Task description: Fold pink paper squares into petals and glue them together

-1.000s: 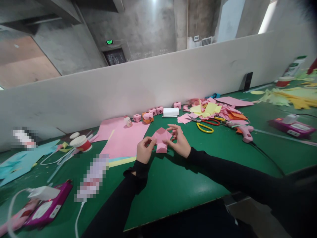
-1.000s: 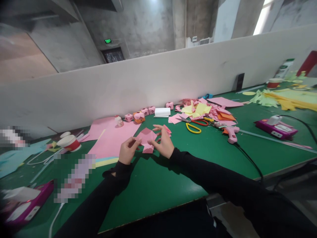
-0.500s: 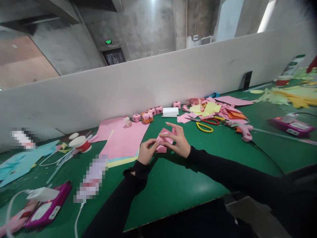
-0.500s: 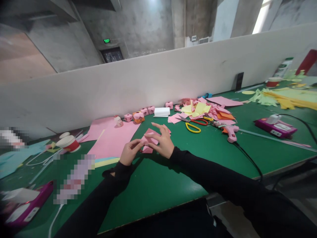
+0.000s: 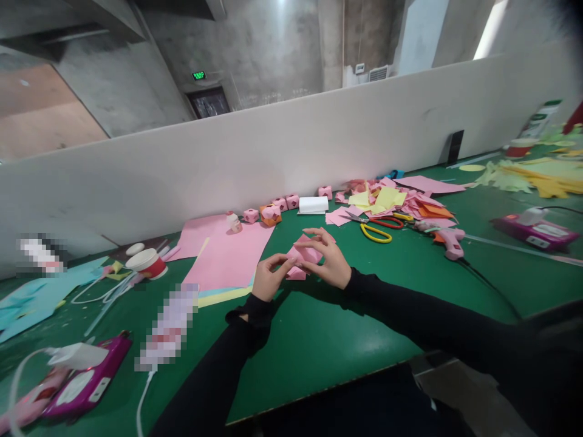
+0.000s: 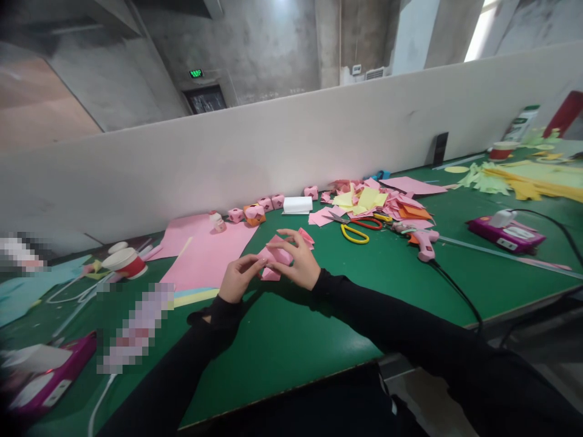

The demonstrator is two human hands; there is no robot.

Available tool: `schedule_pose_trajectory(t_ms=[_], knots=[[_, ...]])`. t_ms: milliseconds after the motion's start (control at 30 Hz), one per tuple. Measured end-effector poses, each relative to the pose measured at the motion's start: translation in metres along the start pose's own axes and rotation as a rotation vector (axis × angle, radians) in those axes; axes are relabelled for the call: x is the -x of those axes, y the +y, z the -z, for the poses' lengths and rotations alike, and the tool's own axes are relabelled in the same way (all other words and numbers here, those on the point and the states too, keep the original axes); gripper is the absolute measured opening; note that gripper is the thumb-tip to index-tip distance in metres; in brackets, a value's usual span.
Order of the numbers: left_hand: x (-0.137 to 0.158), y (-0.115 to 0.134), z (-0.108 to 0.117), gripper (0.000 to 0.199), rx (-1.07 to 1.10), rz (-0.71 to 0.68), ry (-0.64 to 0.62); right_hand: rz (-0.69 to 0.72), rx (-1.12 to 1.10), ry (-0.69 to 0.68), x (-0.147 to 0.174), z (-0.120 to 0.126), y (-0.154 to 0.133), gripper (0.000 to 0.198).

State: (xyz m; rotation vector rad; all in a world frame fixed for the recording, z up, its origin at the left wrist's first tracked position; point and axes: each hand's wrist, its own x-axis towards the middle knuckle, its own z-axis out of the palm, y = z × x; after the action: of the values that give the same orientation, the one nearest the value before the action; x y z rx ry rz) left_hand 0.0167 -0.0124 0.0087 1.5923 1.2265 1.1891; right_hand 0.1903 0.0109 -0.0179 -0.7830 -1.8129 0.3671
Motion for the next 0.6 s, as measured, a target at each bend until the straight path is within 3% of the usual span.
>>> schedule_pose_trajectory(t_ms=[133, 267, 600], knots=[[-0.0005, 0.0007, 0.0016, 0.029, 0.045, 0.013, 0.037, -0.057, -0.084, -0.025, -0.0020, 0.0032, -0.0036, 0.042], [-0.0005, 0.0015, 0.0024, 0.029, 0.110, 0.030, 0.068, -0.175, -0.263, -0.030, -0.0035, 0.0042, -0.0031, 0.036], [0.0017, 0.0051, 0.0036, 0.031, -0.001, 0.026, -0.053, -0.222, -0.365, -0.125, -0.0033, 0.0044, -0.0072, 0.034]])
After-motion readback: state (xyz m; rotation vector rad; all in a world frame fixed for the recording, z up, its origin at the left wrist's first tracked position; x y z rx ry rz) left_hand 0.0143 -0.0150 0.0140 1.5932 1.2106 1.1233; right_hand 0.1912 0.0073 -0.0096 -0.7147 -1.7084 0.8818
